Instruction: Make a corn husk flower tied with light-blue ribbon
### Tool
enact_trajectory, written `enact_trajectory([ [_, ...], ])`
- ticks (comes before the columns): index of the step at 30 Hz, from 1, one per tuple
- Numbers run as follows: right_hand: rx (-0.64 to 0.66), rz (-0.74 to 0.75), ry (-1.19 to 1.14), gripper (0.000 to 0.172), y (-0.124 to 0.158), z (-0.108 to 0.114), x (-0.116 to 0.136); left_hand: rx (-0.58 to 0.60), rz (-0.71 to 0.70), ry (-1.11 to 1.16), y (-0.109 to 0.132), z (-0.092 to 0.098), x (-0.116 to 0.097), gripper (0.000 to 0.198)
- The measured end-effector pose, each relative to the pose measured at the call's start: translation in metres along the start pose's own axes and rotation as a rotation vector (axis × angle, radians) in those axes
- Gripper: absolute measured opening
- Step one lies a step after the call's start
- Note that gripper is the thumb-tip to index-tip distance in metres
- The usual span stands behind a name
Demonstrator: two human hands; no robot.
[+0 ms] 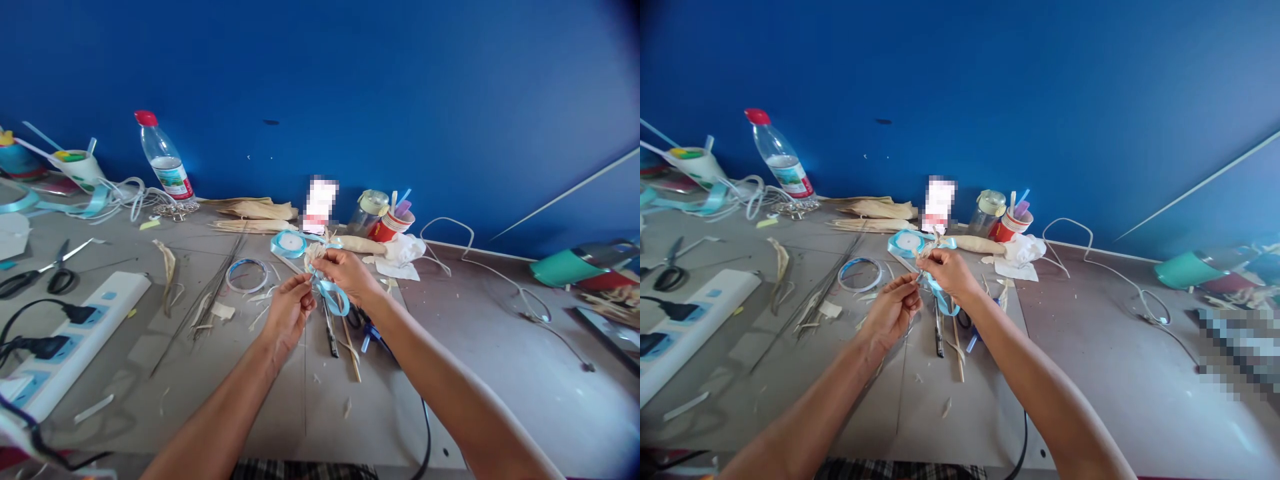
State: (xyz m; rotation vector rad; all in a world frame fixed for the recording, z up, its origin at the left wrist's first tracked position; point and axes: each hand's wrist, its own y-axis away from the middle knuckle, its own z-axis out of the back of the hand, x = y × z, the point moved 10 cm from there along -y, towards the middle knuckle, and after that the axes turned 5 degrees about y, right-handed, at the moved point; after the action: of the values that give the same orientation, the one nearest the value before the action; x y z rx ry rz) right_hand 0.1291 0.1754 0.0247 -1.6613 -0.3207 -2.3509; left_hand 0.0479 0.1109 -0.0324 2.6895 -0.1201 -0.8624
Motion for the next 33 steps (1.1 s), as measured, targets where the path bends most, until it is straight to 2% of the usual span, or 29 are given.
enact_trajectory([
  [10,-0.032,0.051,0.045,0.027,-0.002,-0.007,0.001,-0.032,-0.061,-0.092,0.002,0.0,-0.007,0.024],
  [33,-0.085,0.082,0.158,0.027,0.001,-0.013,0.013,-0.125,-0.199,-0.254,0.0,0.011,-0.02,0.018],
])
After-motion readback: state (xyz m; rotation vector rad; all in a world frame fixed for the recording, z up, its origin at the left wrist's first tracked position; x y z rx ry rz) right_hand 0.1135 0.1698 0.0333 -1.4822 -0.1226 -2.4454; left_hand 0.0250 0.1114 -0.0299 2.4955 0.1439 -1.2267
